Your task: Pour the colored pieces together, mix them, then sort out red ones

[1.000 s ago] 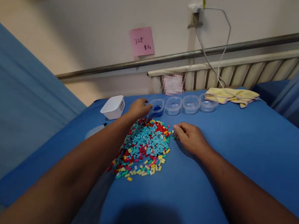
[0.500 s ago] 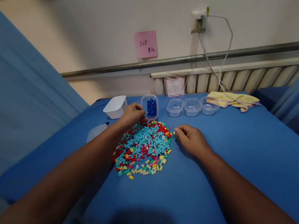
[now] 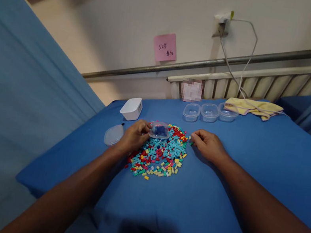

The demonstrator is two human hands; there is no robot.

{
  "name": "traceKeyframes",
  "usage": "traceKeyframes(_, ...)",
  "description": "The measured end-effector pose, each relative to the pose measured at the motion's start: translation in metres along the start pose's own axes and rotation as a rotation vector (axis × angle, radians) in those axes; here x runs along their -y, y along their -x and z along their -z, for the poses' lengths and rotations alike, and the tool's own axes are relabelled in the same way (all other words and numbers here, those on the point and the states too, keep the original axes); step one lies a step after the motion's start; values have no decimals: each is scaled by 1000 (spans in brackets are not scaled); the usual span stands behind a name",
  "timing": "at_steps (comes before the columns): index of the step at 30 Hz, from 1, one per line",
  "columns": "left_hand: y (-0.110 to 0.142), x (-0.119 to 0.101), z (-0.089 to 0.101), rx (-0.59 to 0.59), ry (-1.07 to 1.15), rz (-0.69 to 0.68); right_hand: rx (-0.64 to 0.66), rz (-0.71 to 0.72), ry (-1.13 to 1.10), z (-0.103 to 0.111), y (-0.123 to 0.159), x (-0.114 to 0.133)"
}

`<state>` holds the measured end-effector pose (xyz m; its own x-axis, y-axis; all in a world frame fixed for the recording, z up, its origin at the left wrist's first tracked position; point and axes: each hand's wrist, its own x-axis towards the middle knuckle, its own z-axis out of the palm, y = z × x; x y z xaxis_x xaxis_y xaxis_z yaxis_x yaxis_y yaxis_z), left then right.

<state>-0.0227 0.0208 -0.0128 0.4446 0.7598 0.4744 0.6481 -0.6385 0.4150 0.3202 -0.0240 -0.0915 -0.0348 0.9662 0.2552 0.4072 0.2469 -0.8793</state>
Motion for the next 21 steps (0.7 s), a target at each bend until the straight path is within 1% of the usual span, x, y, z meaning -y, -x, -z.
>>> traceKeyframes(2, 5, 1, 3, -12, -63, -147, 8, -3, 0, 0, 0, 0)
traceKeyframes(4, 6, 0, 8, -32, -136, -233, 9, -6, -4, 1, 0, 1)
traceKeyframes(7, 3, 0, 14, -35, -204, -277, 11, 5, -10, 1, -1, 2)
traceKeyframes(9, -3, 0, 15, -36, -186, -237, 17, 19, 0, 2, -1, 4)
traceKeyframes(11, -15, -1, 13, -64, -98, -101, 12, 27, 22, 2, -1, 6)
traceKeyframes(14, -43, -3, 2, -142, 117, 235, -5, 28, 43, 2, -1, 9)
traceKeyframes(17, -81, -4, -15, -211, 349, 533, -21, 33, 40, 2, -2, 11)
traceKeyframes(19, -106, -1, -26, -195, 392, 609, -25, 39, 32, 2, -3, 12)
traceKeyframes(21, -127, 4, -38, -175, 392, 652, -24, 40, 22, 2, -4, 13)
